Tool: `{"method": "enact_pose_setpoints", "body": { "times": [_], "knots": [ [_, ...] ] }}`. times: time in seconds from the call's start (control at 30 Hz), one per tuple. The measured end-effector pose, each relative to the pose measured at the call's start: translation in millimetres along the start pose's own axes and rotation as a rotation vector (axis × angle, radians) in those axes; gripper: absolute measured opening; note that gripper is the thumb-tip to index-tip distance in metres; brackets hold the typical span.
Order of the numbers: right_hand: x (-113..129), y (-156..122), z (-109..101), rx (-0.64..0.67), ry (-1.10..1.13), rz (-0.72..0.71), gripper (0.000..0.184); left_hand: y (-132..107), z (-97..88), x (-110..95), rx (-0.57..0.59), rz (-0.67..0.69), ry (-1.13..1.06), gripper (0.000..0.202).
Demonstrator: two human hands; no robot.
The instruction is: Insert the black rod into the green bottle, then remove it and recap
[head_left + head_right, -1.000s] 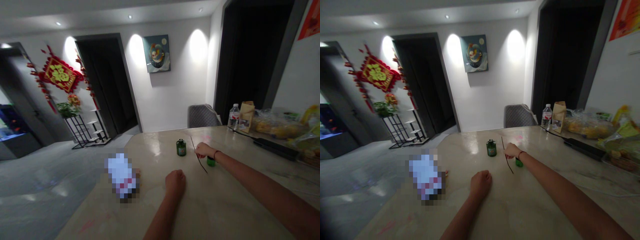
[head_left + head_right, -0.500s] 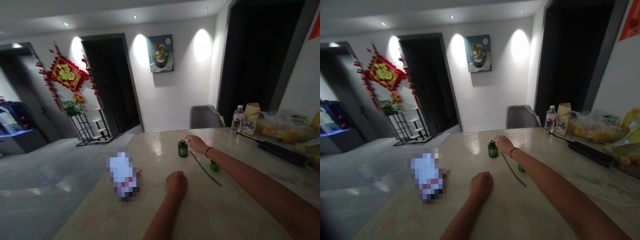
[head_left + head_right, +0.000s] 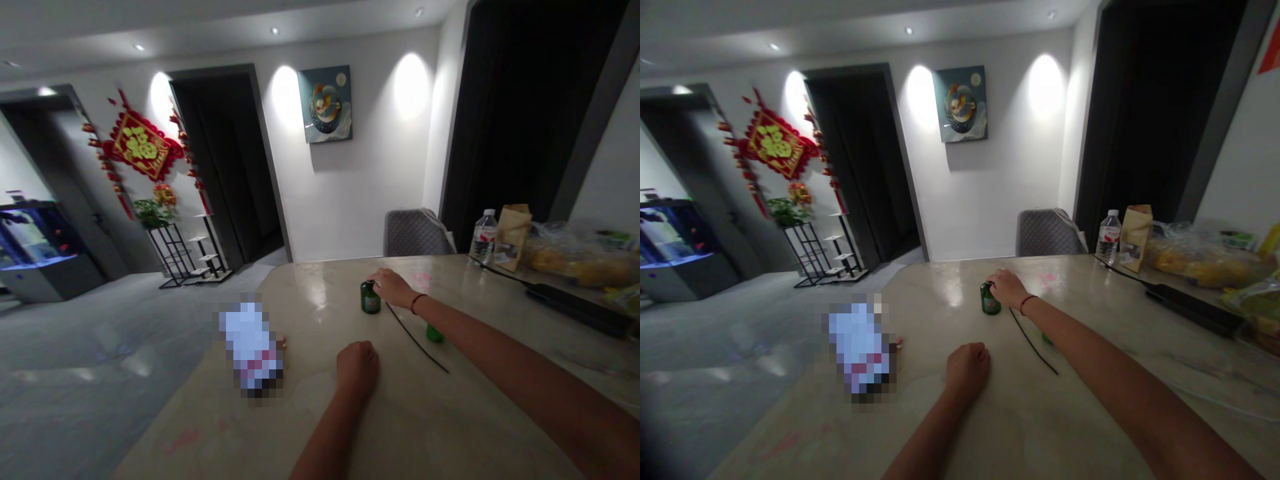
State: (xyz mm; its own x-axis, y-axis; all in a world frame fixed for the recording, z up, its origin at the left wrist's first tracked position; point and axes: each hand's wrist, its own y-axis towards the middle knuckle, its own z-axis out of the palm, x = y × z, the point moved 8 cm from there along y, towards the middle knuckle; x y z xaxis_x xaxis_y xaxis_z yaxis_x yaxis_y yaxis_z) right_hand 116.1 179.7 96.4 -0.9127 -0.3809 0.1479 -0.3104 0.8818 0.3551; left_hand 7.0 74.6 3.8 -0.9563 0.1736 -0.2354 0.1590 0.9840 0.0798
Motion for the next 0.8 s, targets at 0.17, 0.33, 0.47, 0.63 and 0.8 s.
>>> {"method": "enact_pose_setpoints", "body": {
  "times": [0.17,0.33,0.47,0.63,0.8],
  "knots": [
    [2,9,-6,-0.013,-0.005,-0.009,0.029,-1,-0.4,0,-0.003,-0.006,0.001,0.026],
    [6,22,-8,0.116,-0.039,-0.002,0.024,-2,-2.0,-2,0.021,-0.008,-0.009,0.026],
    [8,34,-7,0.160,-0.033,0.010,0.020,-4,-3.6,-2,0.030,-0.013,-0.009,0.026],
    [5,42,0,0.191,0.008,0.025,0.020,-4,-3.7,-2,0.014,-0.004,-0.011,0.026],
    [-2,42,3,0.228,0.034,0.013,0.021,-4,-2.0,0,0.028,-0.018,-0.017,0.026]
  ]
}}
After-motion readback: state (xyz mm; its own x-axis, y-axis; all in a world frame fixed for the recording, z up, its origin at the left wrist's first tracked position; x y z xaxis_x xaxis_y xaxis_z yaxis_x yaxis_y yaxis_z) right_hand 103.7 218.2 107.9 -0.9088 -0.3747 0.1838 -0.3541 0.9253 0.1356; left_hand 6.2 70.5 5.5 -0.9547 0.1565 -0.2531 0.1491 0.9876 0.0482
